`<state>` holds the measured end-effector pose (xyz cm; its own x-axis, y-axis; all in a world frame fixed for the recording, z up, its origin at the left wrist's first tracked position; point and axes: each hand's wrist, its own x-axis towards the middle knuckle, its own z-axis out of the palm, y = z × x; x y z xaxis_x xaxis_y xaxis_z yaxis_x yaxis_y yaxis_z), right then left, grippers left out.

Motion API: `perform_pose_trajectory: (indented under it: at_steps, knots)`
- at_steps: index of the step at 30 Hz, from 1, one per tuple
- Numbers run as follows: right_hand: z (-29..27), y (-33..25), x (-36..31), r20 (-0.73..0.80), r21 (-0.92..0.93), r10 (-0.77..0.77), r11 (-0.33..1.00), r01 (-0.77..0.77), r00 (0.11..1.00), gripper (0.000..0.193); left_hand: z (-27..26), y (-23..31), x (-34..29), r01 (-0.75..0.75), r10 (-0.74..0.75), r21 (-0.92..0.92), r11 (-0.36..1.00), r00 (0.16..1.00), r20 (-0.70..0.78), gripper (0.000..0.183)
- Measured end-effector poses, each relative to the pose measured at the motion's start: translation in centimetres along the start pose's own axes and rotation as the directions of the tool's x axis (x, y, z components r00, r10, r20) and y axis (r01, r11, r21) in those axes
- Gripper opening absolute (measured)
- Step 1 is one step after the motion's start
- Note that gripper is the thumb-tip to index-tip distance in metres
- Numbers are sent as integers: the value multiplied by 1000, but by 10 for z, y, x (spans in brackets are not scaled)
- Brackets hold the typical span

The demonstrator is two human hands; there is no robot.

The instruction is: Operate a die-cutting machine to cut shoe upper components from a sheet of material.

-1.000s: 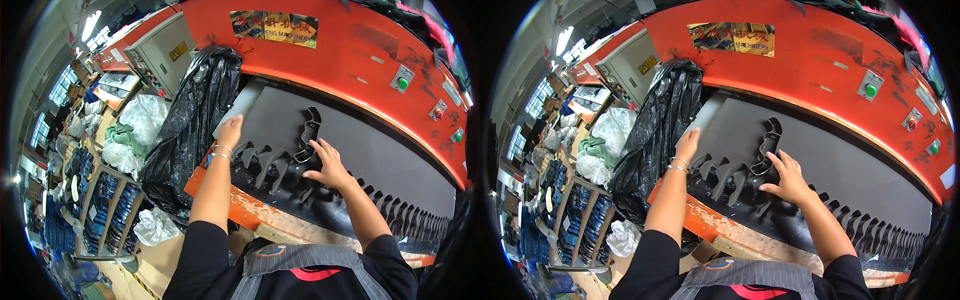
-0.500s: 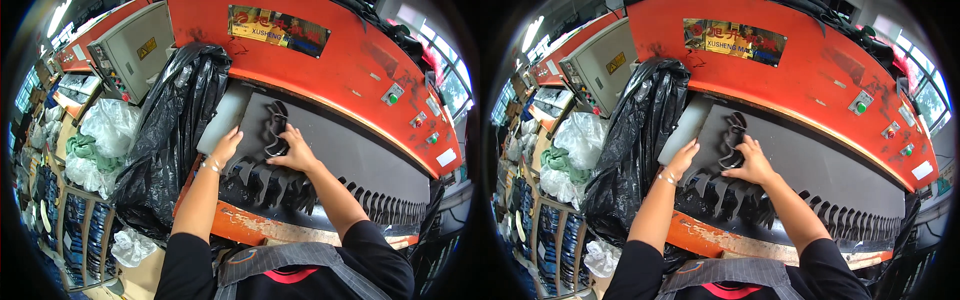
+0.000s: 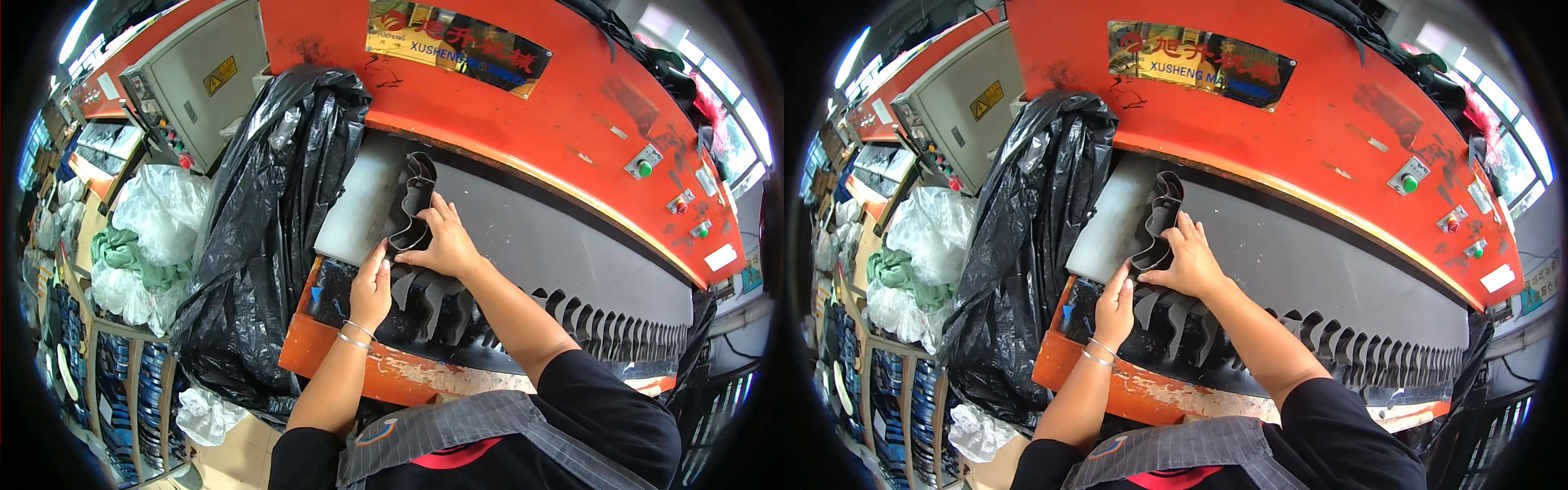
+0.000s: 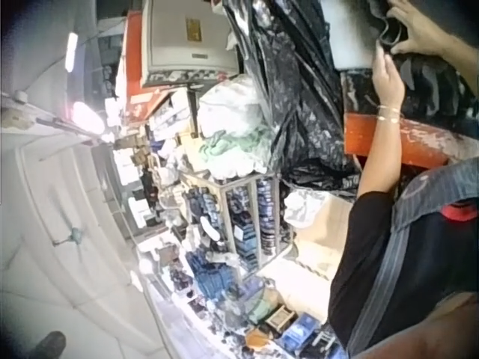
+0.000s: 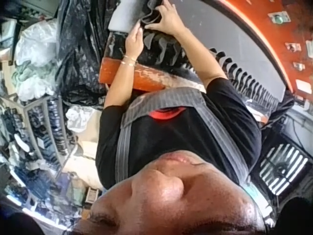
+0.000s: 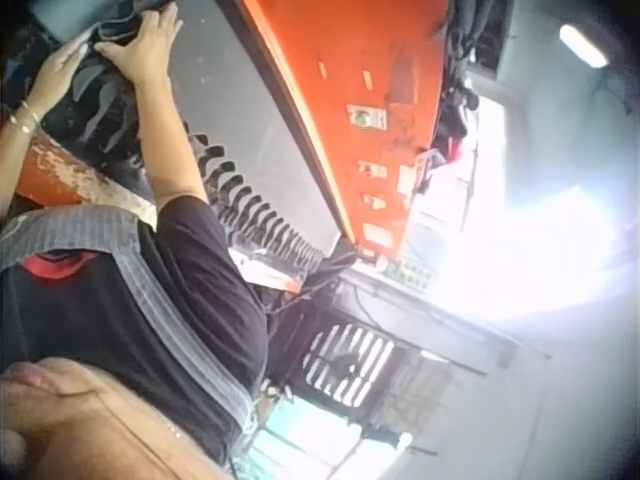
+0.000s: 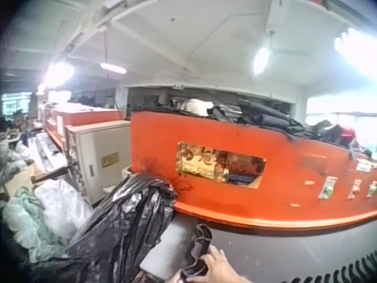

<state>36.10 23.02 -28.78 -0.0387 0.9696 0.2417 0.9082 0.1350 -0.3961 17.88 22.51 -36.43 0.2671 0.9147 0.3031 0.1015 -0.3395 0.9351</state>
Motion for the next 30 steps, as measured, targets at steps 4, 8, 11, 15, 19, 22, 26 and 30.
perform_pose_trajectory:
  at_steps: [4,8,11,15,19,22,26,30]
  knots:
    - [-3,-4,-5,15,16,60,998,-60,998,86,3,6,-3,21,-20,103,994,1000,-14,38]
    - [-2,0,-8,8,-4,38,999,-38,999,85,8,6,-6,20,-16,125,992,999,-29,38]
    - [5,12,-6,6,-92,17,996,-17,1000,86,14,2,2,12,-8,184,983,1000,-24,38]
    - [-17,24,0,-4,-115,5,993,-6,1000,93,16,9,31,-15,10,219,976,1000,22,42]
    - [-98,73,-49,-162,92,-74,992,90,984,93,53,49,49,-4,85,217,976,927,-365,38]
    - [-164,142,-118,-565,153,-1,983,106,825,76,116,102,59,-121,143,143,982,978,-150,22]
    - [-294,284,-196,-938,-67,-70,998,19,339,45,235,166,72,-432,424,-12,902,879,216,17]
    - [-487,452,-309,-885,-425,-447,659,-621,132,33,359,235,84,-532,543,-189,826,659,521,22]
